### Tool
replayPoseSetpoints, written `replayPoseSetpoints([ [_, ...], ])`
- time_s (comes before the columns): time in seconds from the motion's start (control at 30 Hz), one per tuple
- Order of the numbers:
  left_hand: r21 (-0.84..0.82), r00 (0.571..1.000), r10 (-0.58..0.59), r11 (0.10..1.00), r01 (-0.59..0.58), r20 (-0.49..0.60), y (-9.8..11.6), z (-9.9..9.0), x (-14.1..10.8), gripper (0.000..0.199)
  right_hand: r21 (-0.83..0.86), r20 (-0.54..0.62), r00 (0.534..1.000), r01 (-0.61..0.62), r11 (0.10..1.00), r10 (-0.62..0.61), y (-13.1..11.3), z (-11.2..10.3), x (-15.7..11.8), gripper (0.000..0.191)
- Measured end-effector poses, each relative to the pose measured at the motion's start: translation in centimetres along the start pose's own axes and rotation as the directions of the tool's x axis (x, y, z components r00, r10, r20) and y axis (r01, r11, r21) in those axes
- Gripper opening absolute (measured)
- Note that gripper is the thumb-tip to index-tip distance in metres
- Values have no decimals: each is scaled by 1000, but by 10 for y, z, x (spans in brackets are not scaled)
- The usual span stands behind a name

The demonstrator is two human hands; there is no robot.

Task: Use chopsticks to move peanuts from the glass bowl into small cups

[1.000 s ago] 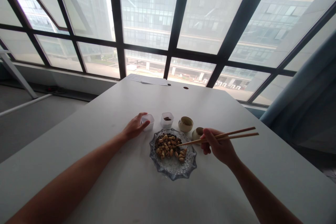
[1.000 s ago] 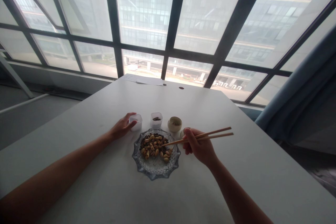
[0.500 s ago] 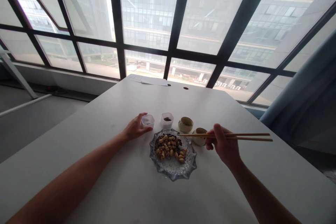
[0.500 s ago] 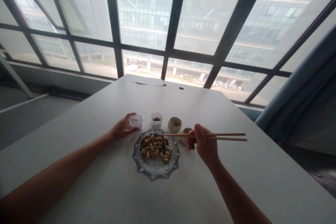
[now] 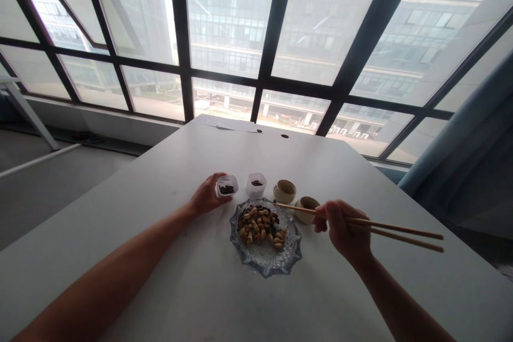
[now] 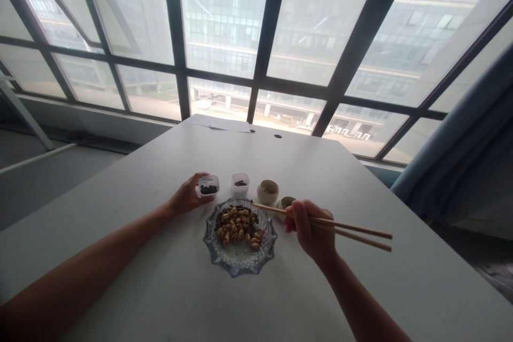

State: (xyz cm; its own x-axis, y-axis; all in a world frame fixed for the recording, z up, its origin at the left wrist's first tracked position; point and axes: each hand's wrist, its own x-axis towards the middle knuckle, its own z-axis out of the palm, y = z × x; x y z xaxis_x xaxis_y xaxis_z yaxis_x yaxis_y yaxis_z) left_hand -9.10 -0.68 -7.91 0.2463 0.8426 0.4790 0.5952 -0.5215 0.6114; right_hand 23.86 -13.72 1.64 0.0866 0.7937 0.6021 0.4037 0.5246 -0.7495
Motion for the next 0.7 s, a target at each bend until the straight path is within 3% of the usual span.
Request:
replayPoseSetpoints([
  [0.1, 5, 1000, 17, 1000, -17, -12, 2, 3, 1, 66, 127, -92, 992, -78, 989, 90, 1, 9, 3, 43],
  [0.2, 13, 999, 41, 999, -41, 4, 4, 6, 1, 66, 152, -64, 991, -110, 982, 121, -1, 33, 10, 45],
  [0.4, 4, 997, 73, 997, -73, 11, 7, 4, 0, 65, -1, 196, 980, 26, 1000, -25, -2, 101, 45, 51],
  [0.5, -15, 997, 82, 997, -81, 16, 6, 2, -1, 65, -96, 309, 951, 22, 995, 8, 2, 124, 59, 53],
  [0.6, -42, 996, 83, 996, -82, 19, 6, 2, 0, 65, -113, 313, 948, -23, 993, 57, 4, 134, 64, 55],
  [0.7, -55, 997, 74, 996, -73, 26, 6, 1, 0, 65, -89, 305, 949, -60, 994, 85, 3, 132, 64, 56],
])
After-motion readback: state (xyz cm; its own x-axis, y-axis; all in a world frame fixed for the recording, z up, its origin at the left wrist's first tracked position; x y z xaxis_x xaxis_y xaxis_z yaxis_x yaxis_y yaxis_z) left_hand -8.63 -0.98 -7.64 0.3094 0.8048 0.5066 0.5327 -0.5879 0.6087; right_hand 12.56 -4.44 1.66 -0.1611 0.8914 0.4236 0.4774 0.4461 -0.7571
